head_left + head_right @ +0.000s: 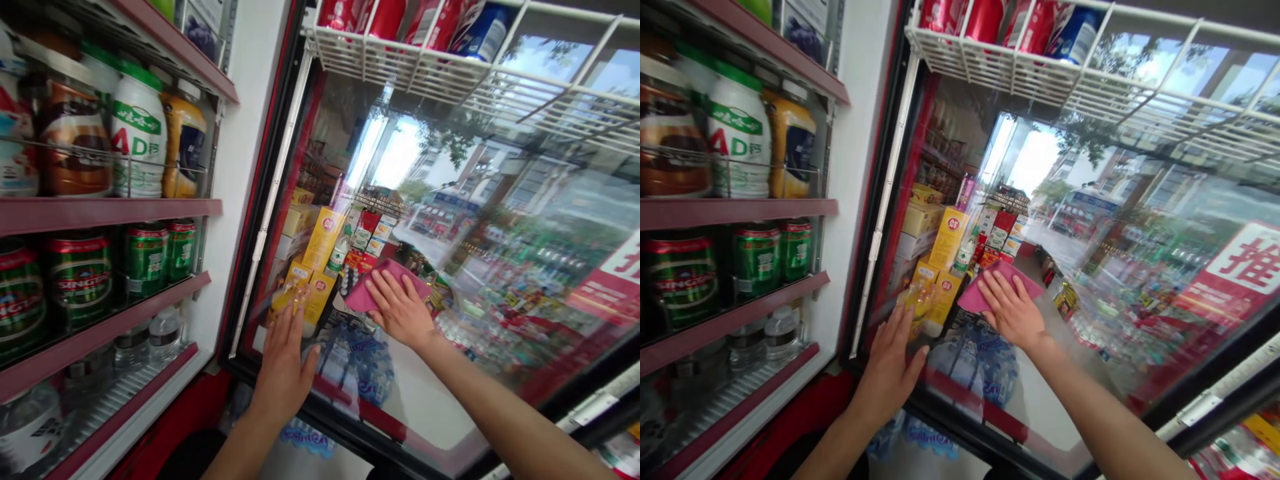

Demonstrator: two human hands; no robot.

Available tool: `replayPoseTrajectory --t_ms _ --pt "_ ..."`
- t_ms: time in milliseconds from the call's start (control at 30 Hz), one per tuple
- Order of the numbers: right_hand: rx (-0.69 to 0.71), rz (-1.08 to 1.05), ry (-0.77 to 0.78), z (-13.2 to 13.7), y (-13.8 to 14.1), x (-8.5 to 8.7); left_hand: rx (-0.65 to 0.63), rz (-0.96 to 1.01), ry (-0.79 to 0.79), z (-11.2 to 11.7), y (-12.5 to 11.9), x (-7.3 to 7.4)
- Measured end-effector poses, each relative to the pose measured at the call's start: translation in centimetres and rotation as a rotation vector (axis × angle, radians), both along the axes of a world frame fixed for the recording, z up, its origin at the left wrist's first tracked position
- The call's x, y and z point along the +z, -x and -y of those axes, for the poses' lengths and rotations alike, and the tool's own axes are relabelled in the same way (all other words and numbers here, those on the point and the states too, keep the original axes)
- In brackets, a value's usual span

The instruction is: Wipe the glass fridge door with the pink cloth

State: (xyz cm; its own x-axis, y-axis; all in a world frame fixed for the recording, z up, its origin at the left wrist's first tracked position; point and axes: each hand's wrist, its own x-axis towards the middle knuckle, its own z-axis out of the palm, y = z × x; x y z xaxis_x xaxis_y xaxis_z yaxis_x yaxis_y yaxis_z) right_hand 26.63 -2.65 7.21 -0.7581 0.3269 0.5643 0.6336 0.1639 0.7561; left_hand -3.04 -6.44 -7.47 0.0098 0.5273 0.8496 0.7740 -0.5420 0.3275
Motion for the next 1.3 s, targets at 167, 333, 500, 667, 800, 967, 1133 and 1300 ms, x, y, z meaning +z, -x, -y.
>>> replayPoseTrajectory --t_ms 167,333,500,667,800,967,1133,1300 --pt "-0.138 -0.17 -0.052 5.4 -9.7 -0.5 -0.01 -0.021 -0.031 -0.2 -1.1 -0.9" --pt "-0.197 -0.262 -0.072 8.1 -12.1 0.3 -0.024 -0.011 -0.032 -0.9 -1.6 -1.1" --pt "-0.207 -0.254 -0.071 5.9 -6.9 2.0 -0.029 0.006 -0.063 -0.6 -1.3 0.2" --pt "-0.143 -0.223 -0.144 0.3 1.6 4.3 0.002 0.008 -0.104 -0.2 0.3 1.5" --pt "-0.068 -0.089 -0.073 -4.3 9.9 5.6 0.061 0.017 -0.131 0.0 1.9 1.8" --pt "-0.001 0.169 0.087 -8.8 19.0 6.4 0.149 -0.012 -0.161 -0.3 3.6 1.3" --pt "-0.016 0.221 0.103 -10.5 23.8 10.5 0.224 -0.053 -0.227 -1.0 4.9 1.4" --pt "-0.016 0.033 0.028 -9.6 23.7 16.0 0.23 -0.063 -0.256 -1.3 4.7 2.5"
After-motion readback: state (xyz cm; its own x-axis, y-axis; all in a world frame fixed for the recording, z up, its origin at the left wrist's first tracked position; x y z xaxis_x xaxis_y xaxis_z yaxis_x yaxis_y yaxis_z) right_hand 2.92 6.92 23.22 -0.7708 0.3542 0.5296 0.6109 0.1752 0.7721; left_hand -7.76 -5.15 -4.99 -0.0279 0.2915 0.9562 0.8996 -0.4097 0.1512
